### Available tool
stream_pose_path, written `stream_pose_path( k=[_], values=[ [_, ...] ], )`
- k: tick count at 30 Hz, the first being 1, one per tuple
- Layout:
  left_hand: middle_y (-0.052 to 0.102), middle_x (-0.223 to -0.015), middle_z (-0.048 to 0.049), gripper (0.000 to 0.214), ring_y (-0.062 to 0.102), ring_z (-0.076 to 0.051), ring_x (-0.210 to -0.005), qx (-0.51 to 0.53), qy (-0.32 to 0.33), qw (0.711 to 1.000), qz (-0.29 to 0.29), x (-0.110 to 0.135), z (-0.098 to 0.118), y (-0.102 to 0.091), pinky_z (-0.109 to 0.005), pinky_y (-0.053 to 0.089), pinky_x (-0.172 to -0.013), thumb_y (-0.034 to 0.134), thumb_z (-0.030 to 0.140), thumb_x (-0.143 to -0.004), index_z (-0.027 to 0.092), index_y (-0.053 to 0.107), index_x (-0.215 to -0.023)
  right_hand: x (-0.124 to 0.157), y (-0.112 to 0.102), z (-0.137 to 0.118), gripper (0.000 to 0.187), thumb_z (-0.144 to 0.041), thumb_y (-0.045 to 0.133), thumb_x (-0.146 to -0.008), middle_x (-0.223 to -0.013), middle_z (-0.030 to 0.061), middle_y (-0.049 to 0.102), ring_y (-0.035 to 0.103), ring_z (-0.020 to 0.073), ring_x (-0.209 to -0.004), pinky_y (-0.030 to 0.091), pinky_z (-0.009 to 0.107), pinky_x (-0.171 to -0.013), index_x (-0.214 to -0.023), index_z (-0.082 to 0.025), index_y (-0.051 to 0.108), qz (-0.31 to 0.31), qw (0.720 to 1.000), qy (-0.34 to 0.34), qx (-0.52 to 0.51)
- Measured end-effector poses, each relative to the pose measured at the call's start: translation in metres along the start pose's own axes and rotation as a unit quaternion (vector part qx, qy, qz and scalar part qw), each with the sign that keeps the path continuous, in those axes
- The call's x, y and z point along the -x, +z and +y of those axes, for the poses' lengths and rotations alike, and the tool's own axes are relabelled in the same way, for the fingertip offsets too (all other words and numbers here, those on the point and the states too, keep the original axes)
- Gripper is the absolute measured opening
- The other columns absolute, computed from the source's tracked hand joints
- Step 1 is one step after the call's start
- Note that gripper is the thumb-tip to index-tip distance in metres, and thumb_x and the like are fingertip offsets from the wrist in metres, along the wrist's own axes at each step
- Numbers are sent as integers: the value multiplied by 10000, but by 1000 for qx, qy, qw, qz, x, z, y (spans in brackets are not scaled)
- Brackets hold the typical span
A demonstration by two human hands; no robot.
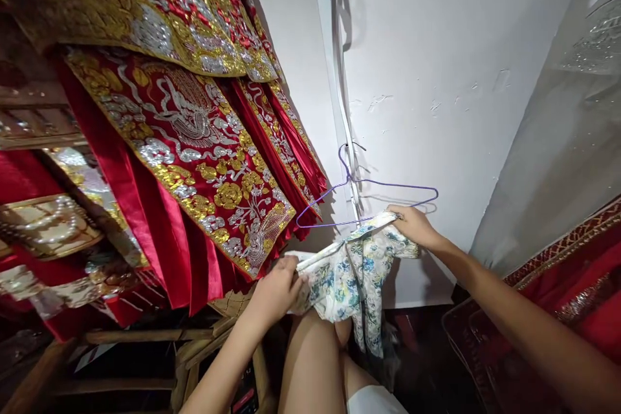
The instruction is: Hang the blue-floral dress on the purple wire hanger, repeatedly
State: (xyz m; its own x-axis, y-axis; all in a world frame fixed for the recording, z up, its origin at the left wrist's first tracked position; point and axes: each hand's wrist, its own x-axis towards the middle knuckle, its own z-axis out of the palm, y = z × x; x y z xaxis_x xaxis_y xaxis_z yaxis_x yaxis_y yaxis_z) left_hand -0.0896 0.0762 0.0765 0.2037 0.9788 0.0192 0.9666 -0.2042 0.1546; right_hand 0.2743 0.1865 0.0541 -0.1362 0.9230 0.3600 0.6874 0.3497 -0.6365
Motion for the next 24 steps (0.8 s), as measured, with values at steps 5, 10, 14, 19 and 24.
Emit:
stream_pose_path(
  k=[5, 10, 14, 19, 24],
  values=[
    [464, -1549, -223, 408, 386, -328, -1489, 98, 62, 987, 107, -28, -6, 11, -521, 340, -1204, 406, 353, -980, 126, 560, -1281, 23, -35, -6, 155, -313, 533, -693, -579, 0, 539, 502, 184, -643, 321, 271, -593, -595, -199, 571, 55, 998, 31, -17],
    [429, -1587, -175, 425, 362, -268, -1507, 209, 145, 940, 226, -47, 23, -2, -494, 291, -1242, 370, 312, -1008, 151, 502, -1379, 45, -40, -31, 157, -307, 504, -710, -611, -14, 501, 467, 161, -648, 318, 267, -587, -611, -192, 545, -6, 994, 41, -100],
    [693, -1227, -129, 271, 643, -251, -1187, 283, 174, 895, 296, -64, 41, -21, -441, 485, -1052, 406, 248, -978, 190, 593, -1165, 61, -32, -48, 101, -257, 505, -704, -671, -12, 562, 492, 160, -651, 341, 259, -569, -708, -194, 585, -34, 987, 38, -155],
    [718, -1105, -91, 318, 659, -241, -1056, 356, 152, 883, 267, -77, 36, -33, -380, 501, -966, 443, 216, -895, 168, 660, -1122, 62, -52, -29, 861, -204, 614, -623, -718, -29, 634, 578, 191, -636, 421, 266, -586, -1463, -206, 423, 180, 975, 68, -109],
    [740, -956, -59, 238, 659, -207, -851, 465, 146, 866, 111, -79, 25, -52, -307, 523, -789, 572, 308, -842, 174, 724, -966, 44, -109, -17, 503, -306, 704, -658, -623, -12, 592, 514, 167, -544, 353, 266, -504, -1147, -185, 709, 158, 980, 108, -46]
  ],
)
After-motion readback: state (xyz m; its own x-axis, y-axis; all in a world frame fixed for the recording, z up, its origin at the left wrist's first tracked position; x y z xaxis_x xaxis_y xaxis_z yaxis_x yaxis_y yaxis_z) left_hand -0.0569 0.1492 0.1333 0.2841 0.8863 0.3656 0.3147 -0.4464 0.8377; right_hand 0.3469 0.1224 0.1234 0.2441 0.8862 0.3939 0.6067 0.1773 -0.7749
